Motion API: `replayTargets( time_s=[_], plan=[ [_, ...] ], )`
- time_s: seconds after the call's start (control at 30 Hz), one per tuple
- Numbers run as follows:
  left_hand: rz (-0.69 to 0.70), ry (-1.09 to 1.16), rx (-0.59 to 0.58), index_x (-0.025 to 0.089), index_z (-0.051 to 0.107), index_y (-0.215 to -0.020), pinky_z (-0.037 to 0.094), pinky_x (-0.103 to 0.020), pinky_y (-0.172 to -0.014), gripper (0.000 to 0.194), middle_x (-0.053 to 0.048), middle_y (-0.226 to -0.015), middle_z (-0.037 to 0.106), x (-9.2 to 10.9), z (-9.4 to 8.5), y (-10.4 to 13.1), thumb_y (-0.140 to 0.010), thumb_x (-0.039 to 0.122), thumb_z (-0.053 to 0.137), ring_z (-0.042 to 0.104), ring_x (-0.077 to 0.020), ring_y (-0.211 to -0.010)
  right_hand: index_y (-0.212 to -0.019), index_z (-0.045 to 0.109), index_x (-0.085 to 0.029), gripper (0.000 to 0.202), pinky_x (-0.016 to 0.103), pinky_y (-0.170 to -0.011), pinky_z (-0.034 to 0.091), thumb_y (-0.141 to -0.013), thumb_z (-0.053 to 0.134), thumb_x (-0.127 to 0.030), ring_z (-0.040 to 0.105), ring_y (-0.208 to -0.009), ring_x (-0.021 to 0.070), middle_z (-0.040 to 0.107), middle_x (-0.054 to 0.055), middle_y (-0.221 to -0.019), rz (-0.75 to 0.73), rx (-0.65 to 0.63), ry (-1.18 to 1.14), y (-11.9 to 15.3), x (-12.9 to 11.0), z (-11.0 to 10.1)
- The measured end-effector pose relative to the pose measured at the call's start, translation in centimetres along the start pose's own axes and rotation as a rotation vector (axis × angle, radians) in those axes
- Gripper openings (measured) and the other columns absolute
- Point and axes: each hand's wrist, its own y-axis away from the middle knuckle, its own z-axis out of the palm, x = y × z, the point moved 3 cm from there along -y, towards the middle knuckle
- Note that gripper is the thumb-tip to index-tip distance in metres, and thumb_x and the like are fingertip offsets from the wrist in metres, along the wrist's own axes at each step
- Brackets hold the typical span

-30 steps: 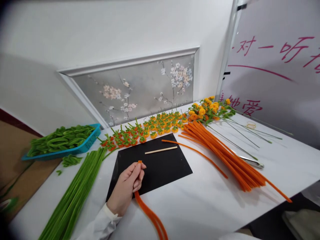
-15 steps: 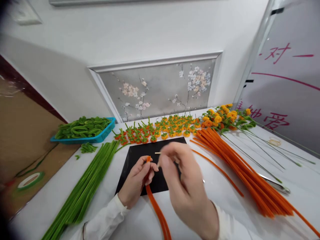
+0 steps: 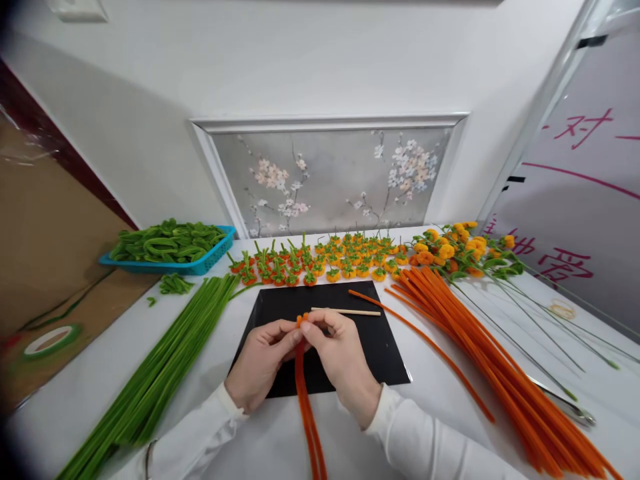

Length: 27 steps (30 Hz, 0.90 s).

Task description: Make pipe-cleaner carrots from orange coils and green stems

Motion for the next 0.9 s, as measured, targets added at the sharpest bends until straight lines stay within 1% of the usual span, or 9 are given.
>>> replayTargets(
  time_s=[0.07,0.13,0.17,0.23,0.3,0.4,0.5,0.63,0.9],
  plan=[
    [-0.023,0.066,0.025,0.014,0.069,-0.076,0.051,-0.024,-0.07,0.019,-0.003,-0.077,0.066,-0.1,-0.1,-0.1,-0.07,0.031,0.074,0.06,-0.0121,-0.072,-0.077,0.058,-0.02,0.022,0.025,-0.064,0.049,-0.073,0.068,-0.039,0.057,-0.07,0.0129,0.059,0.0,-0.076,-0.01,0.066,-0.085,0.0,-0.7,-0.8],
    [-0.053,0.106,0.047,0.014,0.067,-0.077,0.044,-0.015,-0.051,0.021,-0.001,-0.073,0.062,-0.2,-0.5,-0.4,-0.07,0.032,0.074,0.051,-0.0048,-0.055,-0.083,0.054,-0.022,0.025,0.021,-0.054,0.045,-0.075,0.066,-0.043,0.055,-0.064,0.0105,0.057,-0.002,-0.077,-0.007,0.096,-0.16,-0.1,-1.2,-1.8],
    [-0.075,0.113,0.049,0.014,0.067,-0.08,0.034,-0.013,-0.041,0.023,0.001,-0.069,0.059,-0.2,-0.6,-0.6,-0.07,0.033,0.074,0.042,-0.0015,-0.046,-0.085,0.053,-0.023,0.026,0.018,-0.046,0.039,-0.075,0.066,-0.044,0.05,-0.056,0.0081,0.054,-0.003,-0.073,0.009,0.074,-0.152,-0.2,-1.3,-2.2],
    [-0.119,0.106,0.007,0.015,0.065,-0.09,0.018,-0.012,-0.035,0.03,0.003,-0.066,0.055,-0.4,-0.7,-0.8,-0.07,0.036,0.072,0.028,0.0006,-0.039,-0.086,0.056,-0.021,0.027,0.016,-0.037,0.024,-0.075,0.066,-0.043,0.036,-0.044,0.0046,0.046,-0.006,-0.061,0.042,-0.017,-0.016,-0.3,-1.2,-2.7],
    [-0.127,0.076,-0.054,0.016,0.062,-0.097,0.013,-0.013,-0.036,0.033,0.002,-0.068,0.056,-0.5,-0.5,-0.9,-0.073,0.037,0.069,0.025,0.0004,-0.039,-0.087,0.061,-0.019,0.026,0.018,-0.037,0.022,-0.075,0.065,-0.042,0.032,-0.042,0.0049,0.041,-0.007,-0.053,0.017,-0.072,0.142,-0.3,-0.7,-2.6],
    [-0.079,0.03,-0.108,0.016,0.06,-0.099,0.016,-0.014,-0.037,0.029,0.002,-0.068,0.054,-0.6,0.0,-0.6,-0.078,0.037,0.063,0.031,-0.0017,-0.042,-0.092,0.058,-0.018,0.024,0.019,-0.041,0.034,-0.075,0.063,-0.034,0.044,-0.047,0.0074,0.052,-0.005,-0.059,-0.009,-0.12,0.177,-0.2,0.3,-1.6],
    [-0.009,-0.023,-0.1,0.015,0.062,-0.093,0.025,-0.015,-0.039,0.026,0.002,-0.066,0.052,-0.6,0.3,-0.3,-0.078,0.036,0.063,0.038,-0.0046,-0.047,-0.092,0.053,-0.02,0.026,0.019,-0.042,0.041,-0.072,0.064,-0.031,0.049,-0.05,0.0091,0.056,-0.004,-0.061,0.03,-0.081,0.145,-0.2,1.1,-0.8],
    [0.024,-0.13,-0.078,0.013,0.064,-0.083,0.037,-0.018,-0.046,0.024,0.002,-0.06,0.052,-0.7,0.2,-0.3,-0.076,0.036,0.064,0.044,-0.0072,-0.05,-0.087,0.057,-0.019,0.026,0.018,-0.039,0.042,-0.067,0.067,-0.032,0.05,-0.05,0.0086,0.056,-0.004,-0.063,0.064,-0.041,0.131,-0.6,1.5,-1.0],
    [-0.037,-0.045,-0.056,0.014,0.059,-0.081,0.046,-0.02,-0.052,0.029,-0.002,-0.068,0.064,-0.7,0.1,-0.7,-0.071,0.039,0.069,0.061,-0.011,-0.057,-0.08,0.061,-0.017,0.02,0.018,-0.037,0.039,-0.067,0.068,-0.031,0.046,-0.045,0.0059,0.056,-0.003,-0.066,0.052,-0.041,0.136,-1.0,2.0,-1.3]
  ],
)
